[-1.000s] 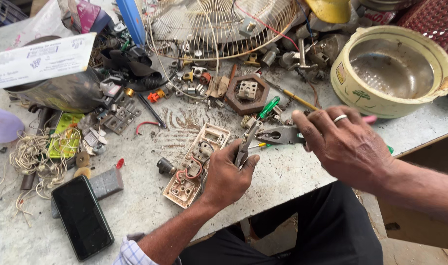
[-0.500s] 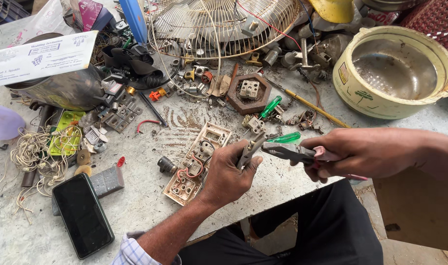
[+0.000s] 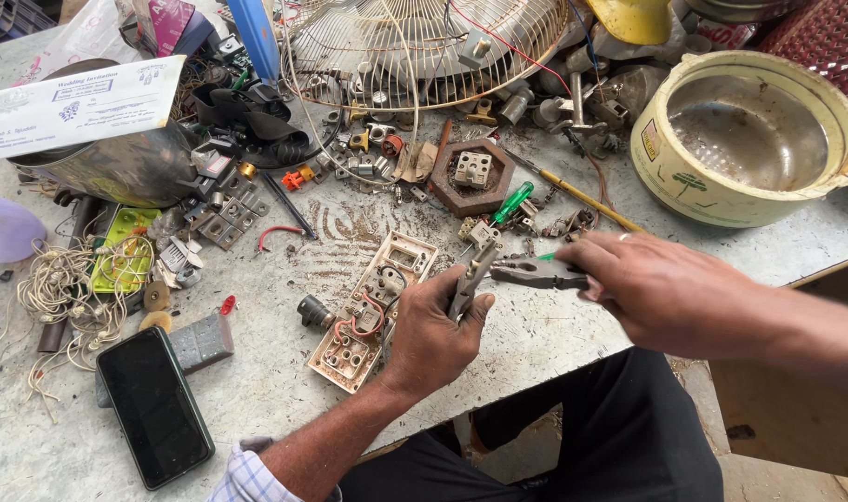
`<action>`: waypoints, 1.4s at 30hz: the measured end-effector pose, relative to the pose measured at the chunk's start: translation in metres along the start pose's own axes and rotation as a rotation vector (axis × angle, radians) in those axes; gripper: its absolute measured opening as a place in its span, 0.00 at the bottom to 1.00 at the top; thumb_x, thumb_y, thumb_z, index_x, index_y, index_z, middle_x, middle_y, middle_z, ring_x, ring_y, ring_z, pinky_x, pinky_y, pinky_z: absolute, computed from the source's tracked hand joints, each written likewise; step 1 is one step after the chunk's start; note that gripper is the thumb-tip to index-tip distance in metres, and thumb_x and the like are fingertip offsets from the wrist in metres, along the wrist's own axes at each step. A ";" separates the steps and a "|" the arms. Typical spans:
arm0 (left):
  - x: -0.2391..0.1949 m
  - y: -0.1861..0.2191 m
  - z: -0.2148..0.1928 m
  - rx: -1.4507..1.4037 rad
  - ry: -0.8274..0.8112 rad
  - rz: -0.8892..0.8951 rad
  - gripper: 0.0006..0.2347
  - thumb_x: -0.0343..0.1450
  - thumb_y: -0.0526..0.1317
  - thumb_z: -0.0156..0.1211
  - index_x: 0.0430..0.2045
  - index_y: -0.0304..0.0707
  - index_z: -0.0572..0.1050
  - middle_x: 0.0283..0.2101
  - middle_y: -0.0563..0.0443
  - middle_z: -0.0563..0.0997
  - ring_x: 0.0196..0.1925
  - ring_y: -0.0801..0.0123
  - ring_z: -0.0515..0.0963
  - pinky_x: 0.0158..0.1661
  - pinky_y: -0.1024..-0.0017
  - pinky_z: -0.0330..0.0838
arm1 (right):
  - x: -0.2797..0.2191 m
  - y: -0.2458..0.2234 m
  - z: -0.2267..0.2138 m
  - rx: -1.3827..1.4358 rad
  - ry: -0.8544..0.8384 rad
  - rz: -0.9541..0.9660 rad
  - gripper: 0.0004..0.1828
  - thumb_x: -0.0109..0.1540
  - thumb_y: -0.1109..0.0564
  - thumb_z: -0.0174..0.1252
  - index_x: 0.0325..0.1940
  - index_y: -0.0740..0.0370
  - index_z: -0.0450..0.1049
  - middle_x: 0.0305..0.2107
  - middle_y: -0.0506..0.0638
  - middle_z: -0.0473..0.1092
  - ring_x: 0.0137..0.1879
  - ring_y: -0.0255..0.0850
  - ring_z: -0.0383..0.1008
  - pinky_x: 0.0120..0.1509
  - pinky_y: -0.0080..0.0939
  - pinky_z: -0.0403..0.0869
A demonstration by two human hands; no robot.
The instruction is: The person uses pliers to strip insulation from wires and manipulate small metal components on a cluttered workbench. They repeatedly cut, bend, and adjust parts of a disassembled electrical device, handling tools and components with both hands.
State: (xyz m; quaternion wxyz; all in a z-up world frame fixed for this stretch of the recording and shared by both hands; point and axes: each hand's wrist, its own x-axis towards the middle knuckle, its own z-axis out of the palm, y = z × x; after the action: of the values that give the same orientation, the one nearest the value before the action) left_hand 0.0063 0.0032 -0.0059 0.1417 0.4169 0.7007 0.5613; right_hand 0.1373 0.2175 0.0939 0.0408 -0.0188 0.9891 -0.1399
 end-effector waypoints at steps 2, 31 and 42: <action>-0.002 0.000 0.003 -0.002 0.035 -0.016 0.03 0.72 0.35 0.64 0.29 0.38 0.76 0.14 0.60 0.67 0.16 0.80 0.66 0.17 0.73 0.59 | -0.003 0.001 0.009 -0.291 0.217 -0.078 0.25 0.60 0.58 0.52 0.62 0.63 0.65 0.39 0.53 0.69 0.45 0.47 0.71 0.50 0.52 0.69; 0.004 -0.003 -0.014 0.072 -0.004 0.501 0.12 0.68 0.30 0.68 0.21 0.36 0.68 0.22 0.53 0.65 0.24 0.68 0.68 0.26 0.63 0.59 | -0.001 0.009 -0.045 0.704 -0.827 0.010 0.10 0.65 0.57 0.60 0.49 0.64 0.75 0.29 0.46 0.71 0.36 0.36 0.68 0.42 0.39 0.73; 0.009 -0.009 -0.009 0.118 0.089 0.542 0.13 0.69 0.28 0.65 0.17 0.39 0.67 0.19 0.56 0.64 0.20 0.71 0.64 0.22 0.66 0.56 | 0.003 -0.010 -0.044 0.567 -0.762 0.097 0.11 0.66 0.52 0.56 0.49 0.60 0.71 0.24 0.47 0.65 0.32 0.37 0.67 0.37 0.41 0.68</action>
State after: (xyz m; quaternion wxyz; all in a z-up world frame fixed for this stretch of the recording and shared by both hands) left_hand -0.0091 0.0031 -0.0090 -0.0691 0.5715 0.6008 0.5547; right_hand 0.1303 0.2198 0.1389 0.4106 -0.0106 0.8264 -0.3852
